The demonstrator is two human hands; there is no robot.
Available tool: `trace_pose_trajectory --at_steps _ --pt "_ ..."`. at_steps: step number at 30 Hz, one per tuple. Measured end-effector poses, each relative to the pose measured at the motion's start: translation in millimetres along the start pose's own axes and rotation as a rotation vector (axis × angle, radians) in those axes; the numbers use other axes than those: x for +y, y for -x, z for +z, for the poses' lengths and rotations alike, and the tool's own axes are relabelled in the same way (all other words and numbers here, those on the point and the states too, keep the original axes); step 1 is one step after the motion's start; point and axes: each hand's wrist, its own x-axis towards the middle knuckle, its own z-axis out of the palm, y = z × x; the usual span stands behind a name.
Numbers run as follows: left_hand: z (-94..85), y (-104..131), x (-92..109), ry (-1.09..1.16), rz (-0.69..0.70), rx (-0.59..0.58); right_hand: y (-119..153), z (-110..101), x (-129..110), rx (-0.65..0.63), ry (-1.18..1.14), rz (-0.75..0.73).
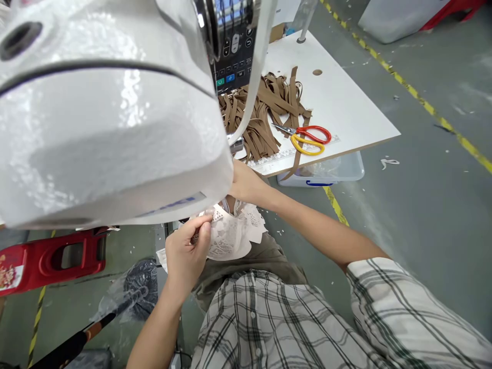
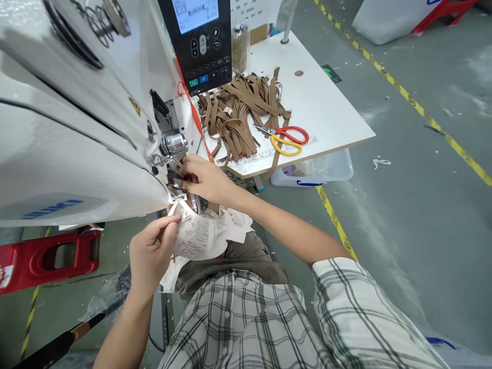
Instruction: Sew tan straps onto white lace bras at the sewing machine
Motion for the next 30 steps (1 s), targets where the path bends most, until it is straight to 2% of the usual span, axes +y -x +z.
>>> trace_pose_trajectory --at_steps 13,24,28,30 --pt "0.8 5.9 -8.8 0.045 -0.019 0.032 -0.5 0.2 -3.7 -0.027 0.035 0.018" --pt "7.8 9.3 -22.8 0.012 -0.057 0.102 5.0 5.2 -14.5 0.049 0.011 0.085" --pt "10.3 16.4 -20.7 -0.004 0.028 0.044 12.9 0.2 -16.2 -0.007 0.011 0.090" --pt "13.1 20.5 -18.5 -0.086 0.131 0.091 16.4 -3.2 -14.8 -0.041 0.017 0.075"
